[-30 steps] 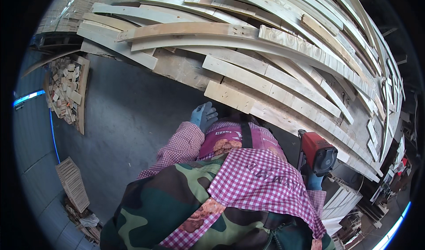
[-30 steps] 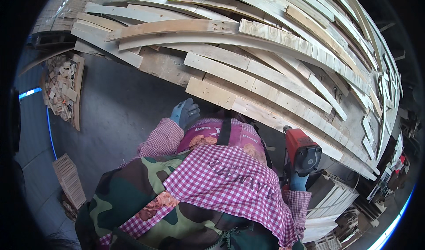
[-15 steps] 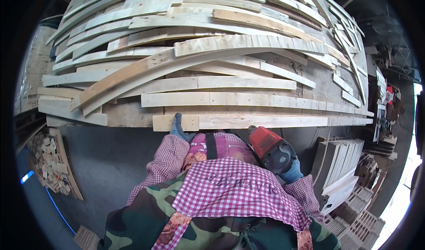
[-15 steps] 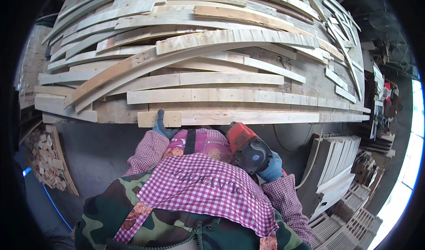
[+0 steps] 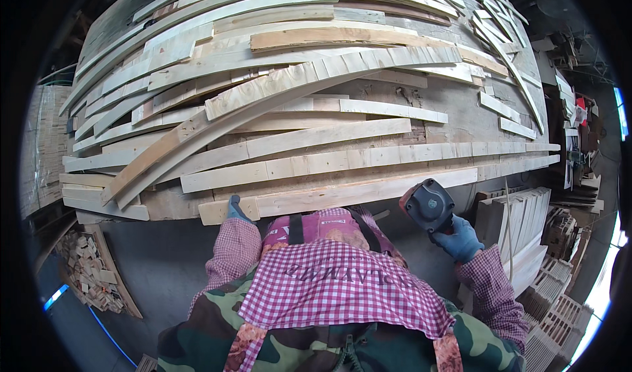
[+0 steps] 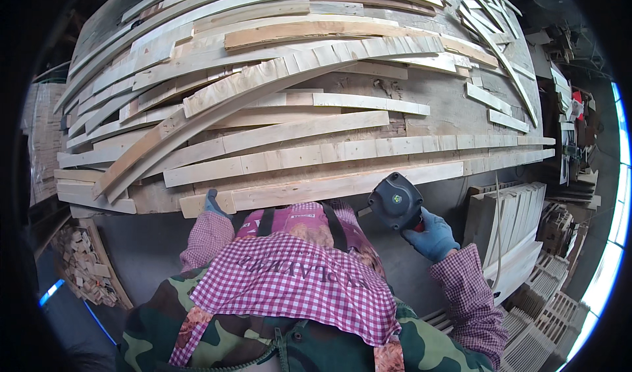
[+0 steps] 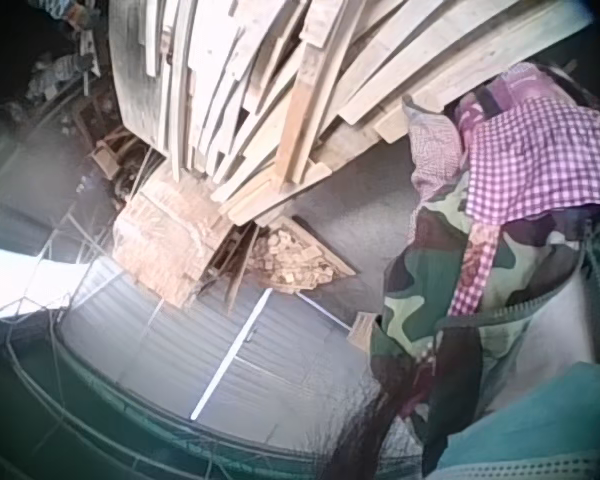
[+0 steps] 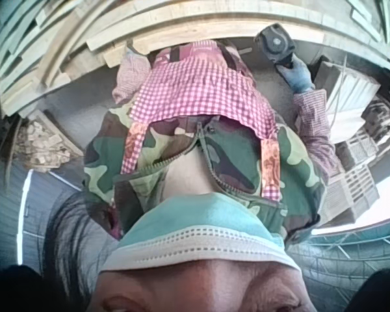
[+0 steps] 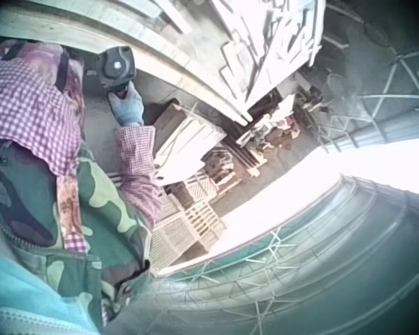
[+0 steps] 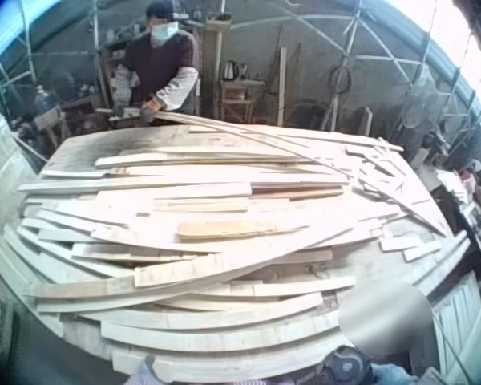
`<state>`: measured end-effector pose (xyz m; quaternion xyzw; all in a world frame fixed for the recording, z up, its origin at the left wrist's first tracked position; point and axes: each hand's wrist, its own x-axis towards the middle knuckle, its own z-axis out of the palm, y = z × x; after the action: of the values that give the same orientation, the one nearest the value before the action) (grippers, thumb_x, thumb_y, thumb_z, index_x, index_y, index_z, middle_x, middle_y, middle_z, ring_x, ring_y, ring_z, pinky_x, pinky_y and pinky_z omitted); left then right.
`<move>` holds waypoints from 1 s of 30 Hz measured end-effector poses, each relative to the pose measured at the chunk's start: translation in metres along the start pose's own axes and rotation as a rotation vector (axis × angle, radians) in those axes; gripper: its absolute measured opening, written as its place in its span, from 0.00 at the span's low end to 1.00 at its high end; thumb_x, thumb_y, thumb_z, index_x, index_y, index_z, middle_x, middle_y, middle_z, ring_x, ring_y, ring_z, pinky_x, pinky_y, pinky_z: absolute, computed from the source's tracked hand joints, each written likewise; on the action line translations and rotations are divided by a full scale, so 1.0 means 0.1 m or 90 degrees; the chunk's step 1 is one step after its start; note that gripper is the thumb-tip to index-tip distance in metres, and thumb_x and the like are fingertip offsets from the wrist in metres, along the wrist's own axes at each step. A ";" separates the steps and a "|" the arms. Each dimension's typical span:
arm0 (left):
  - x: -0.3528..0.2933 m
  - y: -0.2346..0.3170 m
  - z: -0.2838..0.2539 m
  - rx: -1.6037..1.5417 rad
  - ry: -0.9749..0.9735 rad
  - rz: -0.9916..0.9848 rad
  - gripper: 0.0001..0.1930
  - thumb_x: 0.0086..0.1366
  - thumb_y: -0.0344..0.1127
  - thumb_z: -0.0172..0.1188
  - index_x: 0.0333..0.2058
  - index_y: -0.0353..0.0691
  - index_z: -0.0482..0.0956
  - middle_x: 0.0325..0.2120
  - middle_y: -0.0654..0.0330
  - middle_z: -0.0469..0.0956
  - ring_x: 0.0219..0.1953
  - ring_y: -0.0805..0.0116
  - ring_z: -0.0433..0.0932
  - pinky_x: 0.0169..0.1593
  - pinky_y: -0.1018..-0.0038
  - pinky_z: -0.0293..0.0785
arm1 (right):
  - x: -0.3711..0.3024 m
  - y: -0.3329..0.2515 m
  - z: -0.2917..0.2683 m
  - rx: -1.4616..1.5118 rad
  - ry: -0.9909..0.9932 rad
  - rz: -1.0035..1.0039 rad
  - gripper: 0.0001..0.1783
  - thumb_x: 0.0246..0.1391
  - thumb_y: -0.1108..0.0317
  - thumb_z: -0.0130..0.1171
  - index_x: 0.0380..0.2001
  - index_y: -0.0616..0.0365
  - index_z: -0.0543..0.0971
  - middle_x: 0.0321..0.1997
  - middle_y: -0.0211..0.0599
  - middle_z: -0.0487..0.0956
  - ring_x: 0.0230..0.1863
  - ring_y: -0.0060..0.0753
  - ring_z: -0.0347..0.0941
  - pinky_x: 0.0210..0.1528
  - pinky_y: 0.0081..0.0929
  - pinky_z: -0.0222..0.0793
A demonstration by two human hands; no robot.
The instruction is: The person assembles a curved wooden structure by placing planks onto a frame and securing them with a nail gun. They repeatedly pick up planks from the floor, position them, and fasten them in place.
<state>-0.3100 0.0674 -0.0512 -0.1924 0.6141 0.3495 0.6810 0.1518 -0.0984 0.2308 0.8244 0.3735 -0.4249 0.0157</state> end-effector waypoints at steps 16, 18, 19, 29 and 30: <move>-1.23 -0.51 -0.47 -0.240 -0.099 0.396 0.20 0.58 0.34 0.58 0.49 0.45 0.68 0.43 0.58 0.73 0.48 0.55 0.72 0.57 0.46 0.64 | 2.70 -1.12 -1.24 -0.208 0.428 -0.446 0.32 0.50 0.67 0.60 0.60 0.49 0.64 0.52 0.42 0.75 0.51 0.41 0.73 0.50 0.34 0.68; -1.37 -0.53 -0.44 -0.246 -0.182 0.411 0.20 0.58 0.34 0.58 0.50 0.46 0.68 0.43 0.60 0.73 0.49 0.56 0.72 0.58 0.44 0.62 | 3.21 -1.29 -1.20 -0.299 0.493 -0.530 0.37 0.50 0.66 0.60 0.63 0.43 0.59 0.56 0.43 0.71 0.54 0.42 0.70 0.55 0.36 0.66; -1.45 -0.54 -0.43 -0.246 -0.220 0.420 0.20 0.58 0.34 0.57 0.50 0.47 0.68 0.44 0.61 0.73 0.49 0.57 0.72 0.59 0.43 0.61 | 3.39 -1.39 -1.12 -0.361 0.527 -0.558 0.38 0.50 0.65 0.60 0.64 0.41 0.57 0.57 0.44 0.70 0.55 0.42 0.69 0.57 0.36 0.66; -1.65 -0.39 -0.25 -0.190 -0.482 0.488 0.26 0.57 0.37 0.59 0.55 0.49 0.65 0.47 0.62 0.71 0.53 0.58 0.70 0.63 0.45 0.53 | 2.89 -0.91 -0.41 -0.313 0.493 -0.593 0.36 0.50 0.64 0.60 0.63 0.39 0.61 0.62 0.48 0.64 0.63 0.47 0.60 0.61 0.40 0.57; -1.63 -0.37 -0.23 -0.183 -0.503 0.496 0.26 0.57 0.37 0.59 0.55 0.48 0.65 0.47 0.62 0.71 0.54 0.58 0.69 0.63 0.46 0.53 | 2.59 -0.74 -0.33 -0.294 0.466 -0.590 0.36 0.49 0.64 0.61 0.63 0.39 0.62 0.63 0.48 0.63 0.64 0.48 0.58 0.62 0.40 0.55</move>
<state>-0.2999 -0.0130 0.0973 0.1025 0.2846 0.7001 0.6468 0.2209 0.1227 0.0891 0.6442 0.7551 0.0137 -0.1214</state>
